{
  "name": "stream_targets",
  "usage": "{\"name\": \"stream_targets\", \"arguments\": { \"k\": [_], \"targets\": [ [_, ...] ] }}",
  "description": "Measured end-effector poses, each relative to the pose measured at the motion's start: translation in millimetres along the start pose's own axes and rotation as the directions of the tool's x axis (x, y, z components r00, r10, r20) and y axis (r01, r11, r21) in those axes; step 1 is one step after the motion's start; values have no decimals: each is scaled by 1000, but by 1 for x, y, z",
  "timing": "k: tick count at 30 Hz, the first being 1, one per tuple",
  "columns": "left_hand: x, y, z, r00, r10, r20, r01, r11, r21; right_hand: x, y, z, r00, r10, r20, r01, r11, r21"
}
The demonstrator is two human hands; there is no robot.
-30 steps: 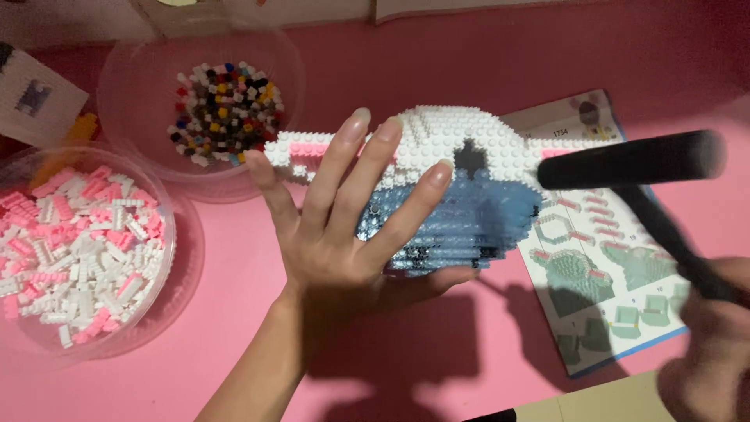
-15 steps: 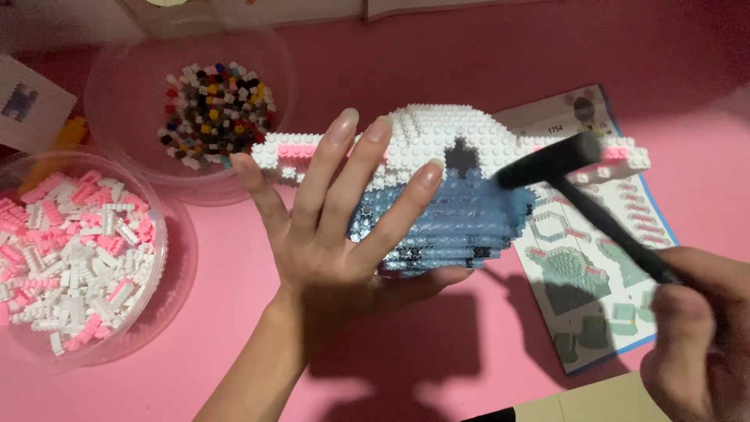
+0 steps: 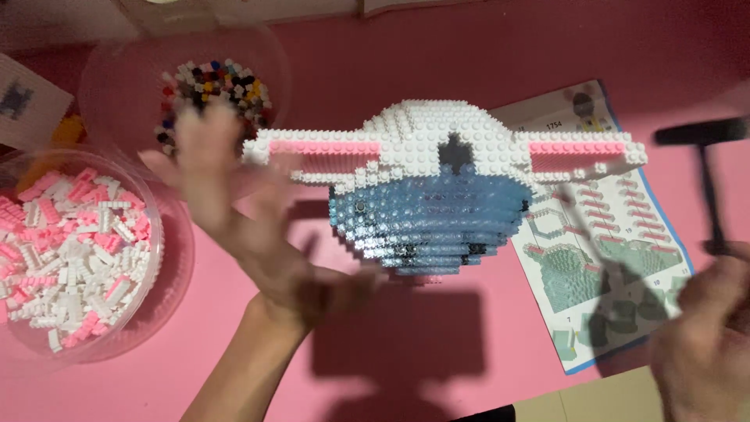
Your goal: Assembling a 3D block figure using hands and a small hammer
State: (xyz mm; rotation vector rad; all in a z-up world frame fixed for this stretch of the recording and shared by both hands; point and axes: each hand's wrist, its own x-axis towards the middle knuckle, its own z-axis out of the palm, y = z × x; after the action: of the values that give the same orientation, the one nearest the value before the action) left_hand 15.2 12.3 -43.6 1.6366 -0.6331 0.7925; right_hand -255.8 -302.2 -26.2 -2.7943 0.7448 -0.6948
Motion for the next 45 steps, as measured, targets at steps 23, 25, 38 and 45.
{"name": "stream_targets", "arguments": {
  "k": [23, 25, 38, 45],
  "targets": [
    [34, 51, -8, 663, -408, 628, 521, 854, 5, 82, -154, 27, 764, 13, 644, -553, 527, 645],
    [43, 62, -9, 656, -430, 620, 537, 843, 16, 83, -158, 24, 808, -5, 589, -507, 505, 699],
    [119, 168, -17, -125, -885, 449, 824, 159, 544, 72, -179, -38, 673, 271, 688, -664, 631, 401],
    [101, 162, -22, -107, -879, 464, 869, 144, 473, 61, -161, -28, 713, 231, 662, -614, 661, 431]
  ]
}}
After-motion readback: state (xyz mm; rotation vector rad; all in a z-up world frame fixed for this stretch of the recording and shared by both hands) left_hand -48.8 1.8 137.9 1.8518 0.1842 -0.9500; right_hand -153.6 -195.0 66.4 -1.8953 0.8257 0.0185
